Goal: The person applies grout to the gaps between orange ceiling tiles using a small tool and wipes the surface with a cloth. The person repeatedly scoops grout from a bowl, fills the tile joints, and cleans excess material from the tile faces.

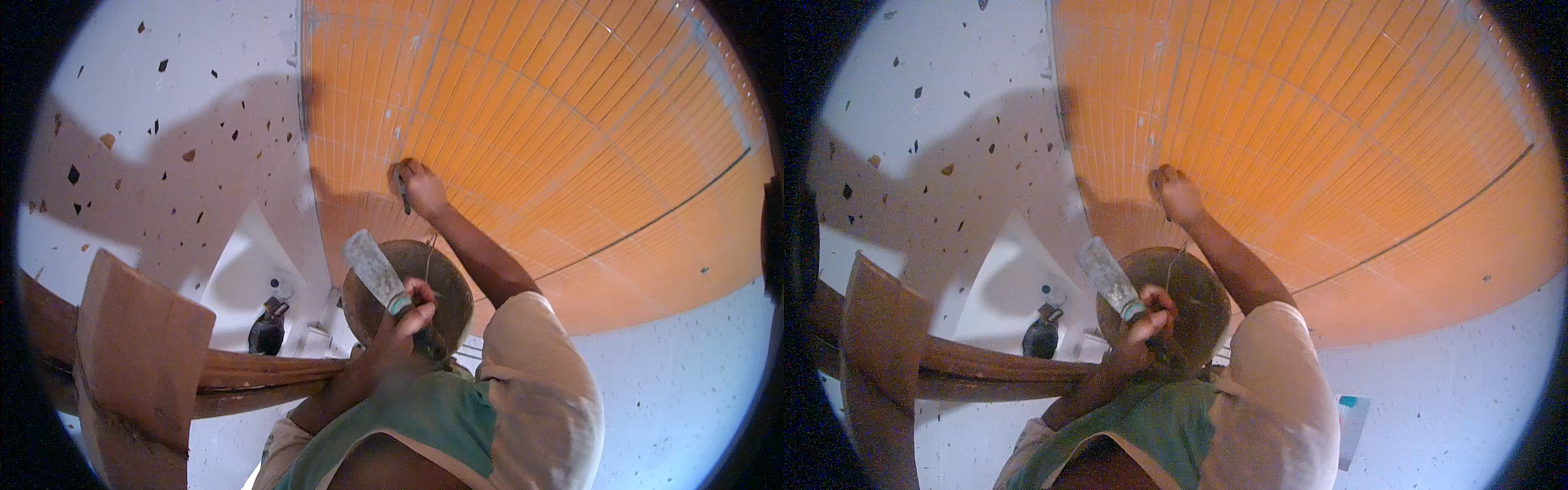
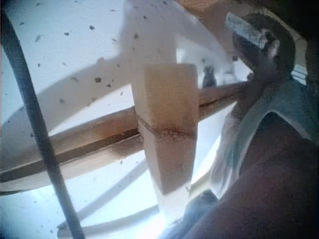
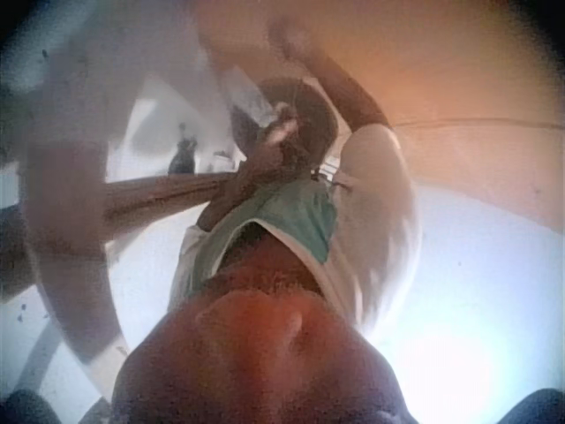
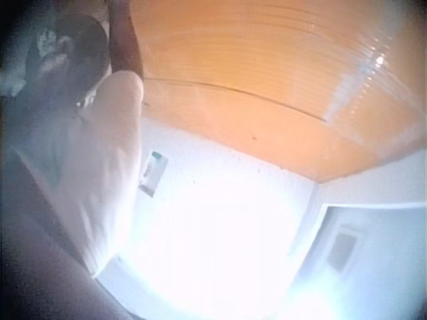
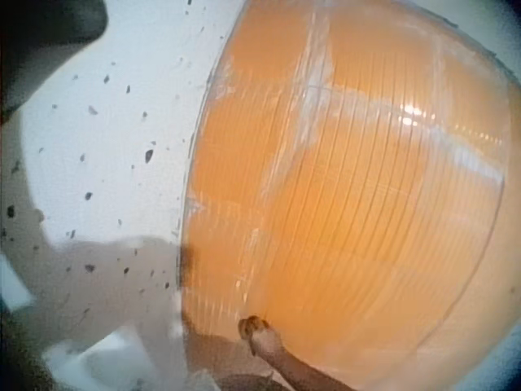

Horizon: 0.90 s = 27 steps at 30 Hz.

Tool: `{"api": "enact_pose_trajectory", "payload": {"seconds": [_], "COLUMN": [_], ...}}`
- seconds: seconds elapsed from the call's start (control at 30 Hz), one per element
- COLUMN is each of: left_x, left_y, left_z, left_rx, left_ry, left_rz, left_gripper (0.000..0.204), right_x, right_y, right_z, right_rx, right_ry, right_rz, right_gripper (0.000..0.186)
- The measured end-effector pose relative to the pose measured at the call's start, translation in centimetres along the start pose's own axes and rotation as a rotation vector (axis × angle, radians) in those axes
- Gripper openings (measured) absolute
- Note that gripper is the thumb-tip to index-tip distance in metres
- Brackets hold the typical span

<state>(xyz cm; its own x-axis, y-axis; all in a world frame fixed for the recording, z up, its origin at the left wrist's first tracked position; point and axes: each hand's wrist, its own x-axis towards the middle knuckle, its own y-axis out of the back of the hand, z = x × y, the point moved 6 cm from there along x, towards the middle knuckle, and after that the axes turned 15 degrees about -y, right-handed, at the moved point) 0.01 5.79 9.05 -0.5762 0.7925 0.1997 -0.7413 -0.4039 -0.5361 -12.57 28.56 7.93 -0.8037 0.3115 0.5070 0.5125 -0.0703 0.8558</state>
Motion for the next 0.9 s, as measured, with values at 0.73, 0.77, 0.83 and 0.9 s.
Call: {"api": "enact_pose_trajectory", "payload": {"seconds": [0.73, 0.77, 0.83, 0.9], "left_x": [0.4, 0.2, -0.2, -0.5], "left_y": [-0.2, -0.1, 0.0, 0.4], "left_z": [1.0, 0.9, 0.6, 0.2], "left_rx": [0.09, 0.068, 0.031, 0.024], "left_ry": [-0.031, -0.045, -0.061, -0.018], "left_rz": [-0.028, -0.013, 0.006, 0.006], "left_gripper": [0.023, 0.024, 0.024, 0.024], "right_x": [1.2, 2.2, 2.6, 1.1], "right_y": [7.5, 10.6, 14.3, 13.7], "right_z": [4.1, 4.0, 3.4, 3.7], "right_rx": [0.131, 0.15, 0.162, 0.112], "right_ry": [-0.129, -0.17, -0.181, -0.2], "right_rz": [0.294, 0.356, 0.418, 0.425], "right_gripper": [0.038, 0.045, 0.046, 0.047]}}
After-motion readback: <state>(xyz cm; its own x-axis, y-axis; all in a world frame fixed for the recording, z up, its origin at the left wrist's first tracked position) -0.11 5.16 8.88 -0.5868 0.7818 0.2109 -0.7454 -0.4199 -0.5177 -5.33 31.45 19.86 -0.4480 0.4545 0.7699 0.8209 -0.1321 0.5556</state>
